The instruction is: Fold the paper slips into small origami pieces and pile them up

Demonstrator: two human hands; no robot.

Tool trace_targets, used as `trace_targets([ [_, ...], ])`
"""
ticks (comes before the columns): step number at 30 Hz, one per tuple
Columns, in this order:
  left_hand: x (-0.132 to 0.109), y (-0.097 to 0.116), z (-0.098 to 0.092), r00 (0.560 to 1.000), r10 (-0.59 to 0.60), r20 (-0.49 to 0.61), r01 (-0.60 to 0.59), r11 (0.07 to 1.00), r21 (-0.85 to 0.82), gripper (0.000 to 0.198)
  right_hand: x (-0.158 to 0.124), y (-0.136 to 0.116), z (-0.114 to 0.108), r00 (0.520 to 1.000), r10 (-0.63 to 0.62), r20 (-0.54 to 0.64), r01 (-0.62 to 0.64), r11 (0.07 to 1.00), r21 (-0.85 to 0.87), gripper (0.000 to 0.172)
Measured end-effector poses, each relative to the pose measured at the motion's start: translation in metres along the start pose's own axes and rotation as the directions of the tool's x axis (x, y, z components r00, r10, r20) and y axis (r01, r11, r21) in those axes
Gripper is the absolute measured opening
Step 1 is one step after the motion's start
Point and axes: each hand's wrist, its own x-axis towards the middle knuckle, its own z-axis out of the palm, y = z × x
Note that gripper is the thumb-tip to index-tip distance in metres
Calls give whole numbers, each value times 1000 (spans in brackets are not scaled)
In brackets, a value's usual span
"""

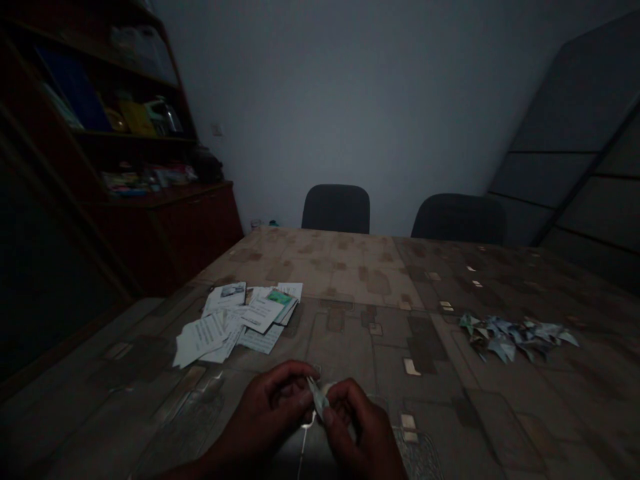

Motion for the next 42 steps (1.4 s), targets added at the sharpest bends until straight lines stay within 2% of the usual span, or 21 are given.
trace_targets([
  [4, -2, -9, 2, 998, 59, -1, -59, 995, 80, 36, -1, 2, 2, 996, -74, -51, 65, 985, -163, 17],
  [8, -5, -6, 5, 993, 109, -43, -97, 971, 218, 29, -1, 1, 3, 982, -180, -58, 165, 965, -206, 11],
  [13, -7, 2, 6, 986, 149, -79, -113, 932, 345, 30, -2, -1, 4, 983, -171, -73, 149, 959, -241, 14],
  [19, -8, 5, 4, 985, 168, -35, -146, 927, 347, 16, -2, 1, 5, 987, -125, -105, 101, 973, -208, 16],
  [27, -7, 8, 5, 982, 185, -48, -156, 922, 354, 10, 0, -2, 5, 993, -46, -113, 36, 995, -91, 21],
  [35, -4, 9, 6, 993, 83, -84, -61, 971, 231, 5, -1, -10, 1, 979, -121, -162, 83, 971, -226, 15],
  [42, -4, 19, 6, 998, -55, -42, 59, 992, 111, 8, -1, -9, -1, 959, -215, -185, 148, 937, -318, 10],
])
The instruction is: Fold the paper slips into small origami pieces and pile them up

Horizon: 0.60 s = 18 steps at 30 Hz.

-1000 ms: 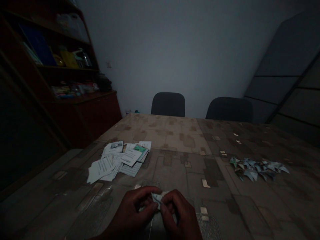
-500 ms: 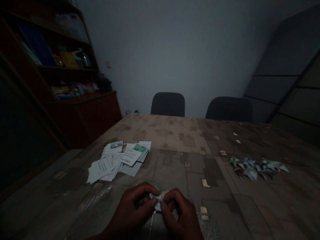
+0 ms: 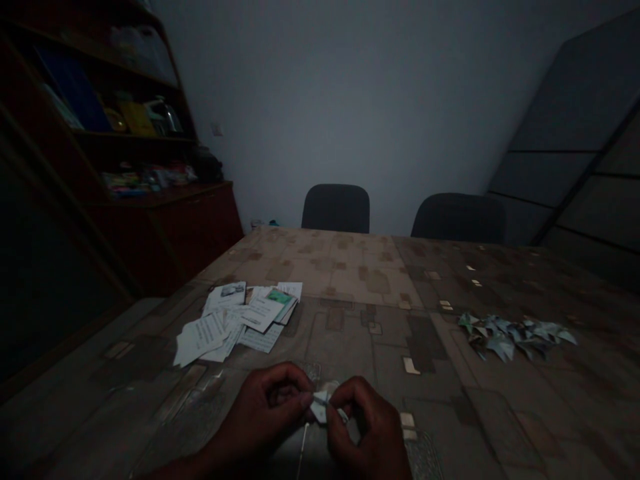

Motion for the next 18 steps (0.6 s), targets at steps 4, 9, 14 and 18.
trace_targets([
  [4, 2, 0, 0, 1000, -8, -3, 8, 1000, -4, 9, 1, 4, 1, 1000, -13, 12, 13, 999, 31, 9],
  [9, 7, -1, 1, 1000, -19, -19, 18, 1000, -22, 13, 1, 6, 3, 999, 31, 35, -33, 998, 60, 12],
  [14, 7, -1, 0, 999, -39, -27, 35, 991, -127, 20, 3, 3, 1, 995, 89, 47, -92, 994, 55, 14],
  [18, 5, 2, -3, 999, -40, 23, 43, 989, -138, 17, 5, 0, 0, 991, 128, 47, -131, 988, 78, 15],
])
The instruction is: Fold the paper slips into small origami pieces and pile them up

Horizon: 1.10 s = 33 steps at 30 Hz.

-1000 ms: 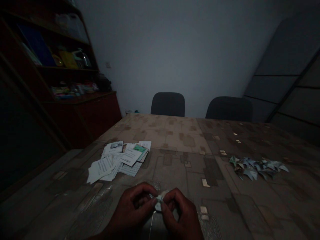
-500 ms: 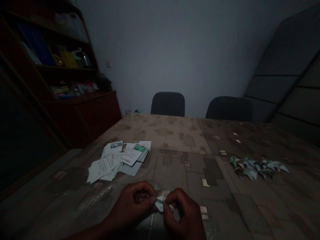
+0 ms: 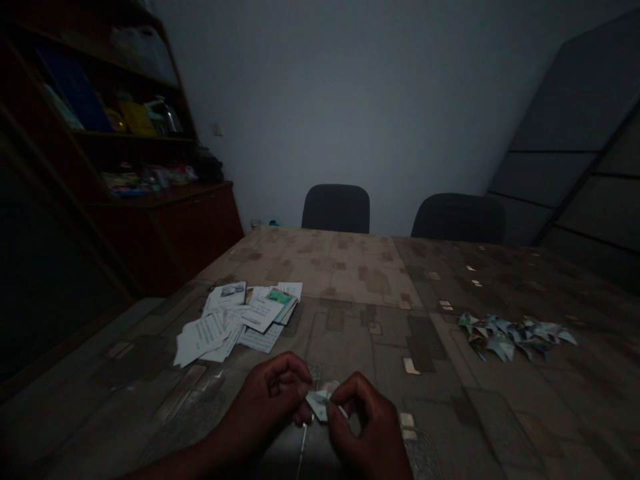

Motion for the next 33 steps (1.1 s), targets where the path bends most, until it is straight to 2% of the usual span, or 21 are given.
trace_targets([
  [6, 1, -4, 3, 1000, 11, 26, -11, 1000, 2, 26, -1, 1, 4, 998, 60, 34, -62, 995, 75, 21],
  [12, 2, -6, 1, 999, 20, -46, -18, 998, 52, 16, -3, 1, 7, 992, 105, 69, -118, 971, 209, 28],
  [17, 5, -9, -6, 1000, 15, -21, -15, 999, -34, 23, -1, 1, 3, 987, 149, 59, -159, 958, 237, 24],
  [20, 5, -7, -5, 998, 22, -63, -26, 998, -57, 24, 2, 3, -4, 987, 153, 56, -162, 964, 210, 21],
  [25, 3, -2, -4, 996, 19, -91, -24, 998, -50, 25, 2, 5, -6, 994, 73, 84, -81, 991, 102, 25],
  [29, 1, 0, -3, 998, 37, -59, -37, 999, -6, 21, 0, 0, -2, 1000, 20, 9, -20, 1000, 23, 19],
  [33, -1, 0, -1, 997, 61, -51, -57, 995, 82, 15, 1, -3, -3, 993, -99, 61, 104, 991, -80, 14],
])
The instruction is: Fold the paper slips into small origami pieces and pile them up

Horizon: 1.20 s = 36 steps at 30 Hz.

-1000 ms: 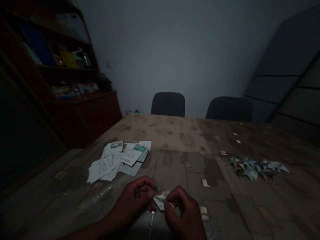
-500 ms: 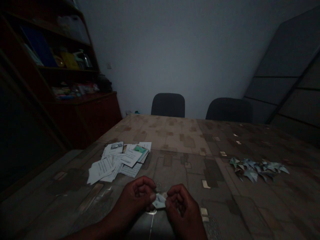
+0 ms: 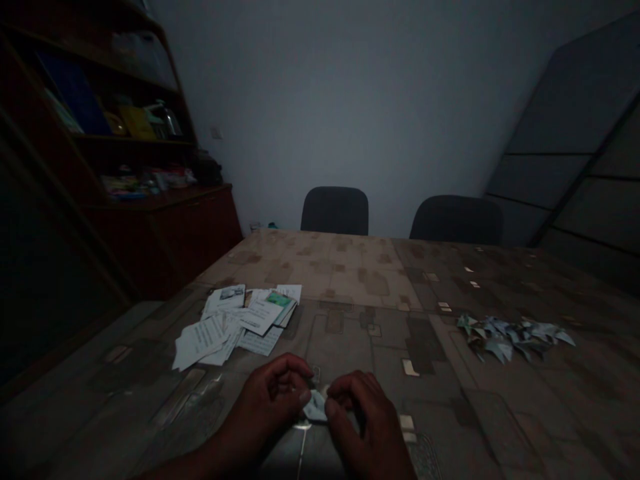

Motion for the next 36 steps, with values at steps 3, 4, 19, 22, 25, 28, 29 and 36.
trace_targets([
  [3, -1, -3, 1, 999, 20, 26, -21, 998, 51, 16, 1, 2, 2, 997, -72, 35, 74, 996, -59, 14],
  [4, -1, -4, 1, 999, 29, 38, -32, 997, 63, 16, 0, 3, 3, 996, -76, 39, 78, 995, -63, 16],
  [19, 12, -11, -13, 974, -52, 222, 68, 996, -64, 34, 1, 8, 2, 965, 210, 157, -226, 970, 91, 30],
  [22, 13, -8, -12, 974, -74, 216, 87, 995, -51, 39, 0, 9, 4, 976, 183, 118, -189, 981, 48, 26],
  [25, 10, -5, -8, 979, -65, 195, 71, 997, -26, 37, -1, 11, 6, 986, 136, 94, -137, 991, 8, 22],
  [28, 8, -7, -4, 984, -66, 167, 67, 998, -3, 37, -3, 11, 8, 990, 103, 95, -102, 995, -15, 18],
  [29, 7, -7, -4, 984, -65, 164, 66, 998, 2, 38, -3, 12, 9, 991, 91, 94, -89, 996, -24, 18],
  [36, 5, -9, -5, 979, -74, 191, 80, 997, -23, 37, -3, 13, 8, 998, 5, 65, 0, 997, -81, 18],
])
